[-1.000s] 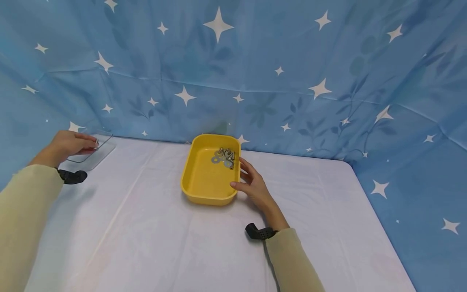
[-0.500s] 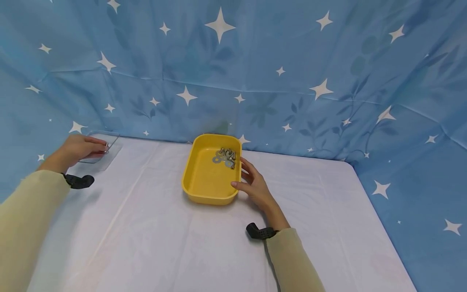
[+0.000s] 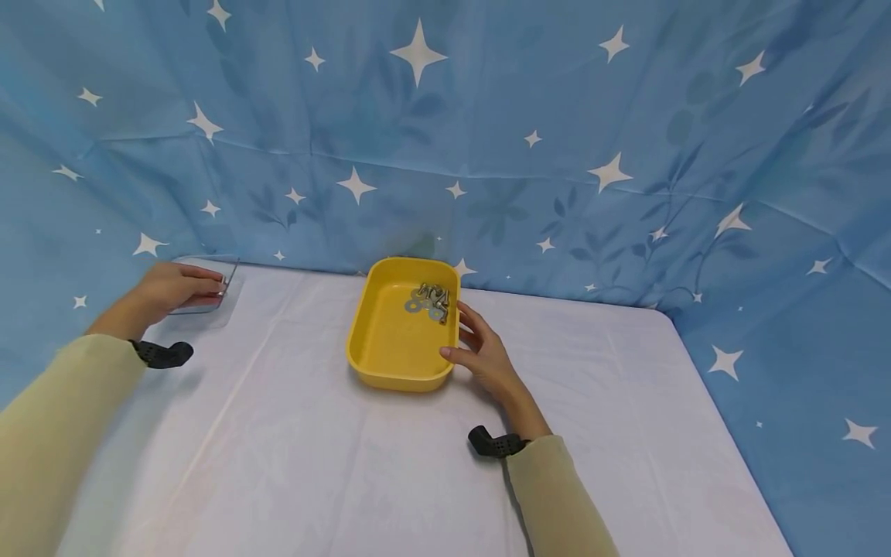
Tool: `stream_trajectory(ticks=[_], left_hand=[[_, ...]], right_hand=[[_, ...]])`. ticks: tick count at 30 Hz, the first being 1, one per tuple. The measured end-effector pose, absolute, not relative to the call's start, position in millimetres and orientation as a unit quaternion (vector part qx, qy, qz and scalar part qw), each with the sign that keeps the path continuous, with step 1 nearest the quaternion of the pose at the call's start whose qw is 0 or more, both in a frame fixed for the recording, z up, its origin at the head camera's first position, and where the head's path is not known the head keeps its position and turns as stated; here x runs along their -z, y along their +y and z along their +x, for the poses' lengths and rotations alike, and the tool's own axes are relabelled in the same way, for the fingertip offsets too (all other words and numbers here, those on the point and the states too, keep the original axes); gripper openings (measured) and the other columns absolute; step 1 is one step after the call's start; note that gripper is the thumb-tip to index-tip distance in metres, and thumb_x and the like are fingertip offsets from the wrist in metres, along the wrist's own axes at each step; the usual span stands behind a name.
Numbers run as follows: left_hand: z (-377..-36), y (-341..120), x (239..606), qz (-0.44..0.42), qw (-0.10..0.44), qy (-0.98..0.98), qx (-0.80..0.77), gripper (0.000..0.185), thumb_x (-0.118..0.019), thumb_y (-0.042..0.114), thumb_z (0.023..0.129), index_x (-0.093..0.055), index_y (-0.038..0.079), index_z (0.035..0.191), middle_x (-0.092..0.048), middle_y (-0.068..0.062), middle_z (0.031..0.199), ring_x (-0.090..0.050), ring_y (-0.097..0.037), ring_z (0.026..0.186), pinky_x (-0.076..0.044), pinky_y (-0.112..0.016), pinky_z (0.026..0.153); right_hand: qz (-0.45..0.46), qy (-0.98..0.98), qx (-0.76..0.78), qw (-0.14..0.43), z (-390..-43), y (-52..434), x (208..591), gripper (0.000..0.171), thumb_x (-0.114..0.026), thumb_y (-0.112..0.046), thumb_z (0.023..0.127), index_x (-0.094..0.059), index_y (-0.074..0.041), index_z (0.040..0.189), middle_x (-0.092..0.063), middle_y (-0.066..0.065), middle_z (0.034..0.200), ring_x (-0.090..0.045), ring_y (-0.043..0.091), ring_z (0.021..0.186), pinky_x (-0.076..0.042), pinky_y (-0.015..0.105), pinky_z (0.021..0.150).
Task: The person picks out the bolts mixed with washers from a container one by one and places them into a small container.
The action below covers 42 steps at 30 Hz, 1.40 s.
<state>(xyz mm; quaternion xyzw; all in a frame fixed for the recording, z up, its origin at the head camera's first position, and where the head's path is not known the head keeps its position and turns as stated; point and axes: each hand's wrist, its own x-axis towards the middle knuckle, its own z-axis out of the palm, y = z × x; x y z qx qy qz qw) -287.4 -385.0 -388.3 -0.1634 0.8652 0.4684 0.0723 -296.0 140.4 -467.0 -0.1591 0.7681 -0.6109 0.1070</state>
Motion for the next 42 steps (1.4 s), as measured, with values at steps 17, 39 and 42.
stream_trajectory(ticks=[17,39,42], left_hand=[[-289.7,-362.3,393.2,-0.126,0.098,0.870,-0.467,0.054,-0.066,0.026,0.098,-0.054,-0.006,0.139,-0.070,0.006,0.099,-0.066,0.006,0.077,-0.061,-0.019,0.077],[-287.8,-312.6,392.9,-0.077,0.137,0.859,-0.487,0.046,-0.066,0.019,0.097,-0.057,-0.006,0.136,-0.070,-0.007,0.117,-0.068,0.004,0.084,-0.062,-0.023,0.084],[-286.5,-307.3,392.2,-0.072,0.138,0.857,-0.491,0.047,-0.067,0.020,0.097,-0.058,-0.006,0.136,-0.070,-0.007,0.118,-0.069,0.003,0.084,-0.062,-0.024,0.085]], right_hand=[[-0.150,0.775,0.604,0.108,-295.4,141.0,466.1,0.085,-0.075,-0.016,0.091,-0.028,-0.034,0.160,-0.026,0.007,0.168,-0.033,0.037,0.152,-0.028,0.054,0.125],[-0.164,0.772,0.606,0.104,-295.2,140.9,465.0,0.084,-0.073,-0.013,0.092,-0.027,-0.031,0.161,-0.028,0.011,0.167,-0.035,0.039,0.151,-0.029,0.056,0.124],[-0.162,0.773,0.605,0.104,-294.9,140.4,465.7,0.084,-0.073,-0.014,0.092,-0.028,-0.031,0.160,-0.028,0.010,0.167,-0.035,0.038,0.150,-0.030,0.055,0.124]])
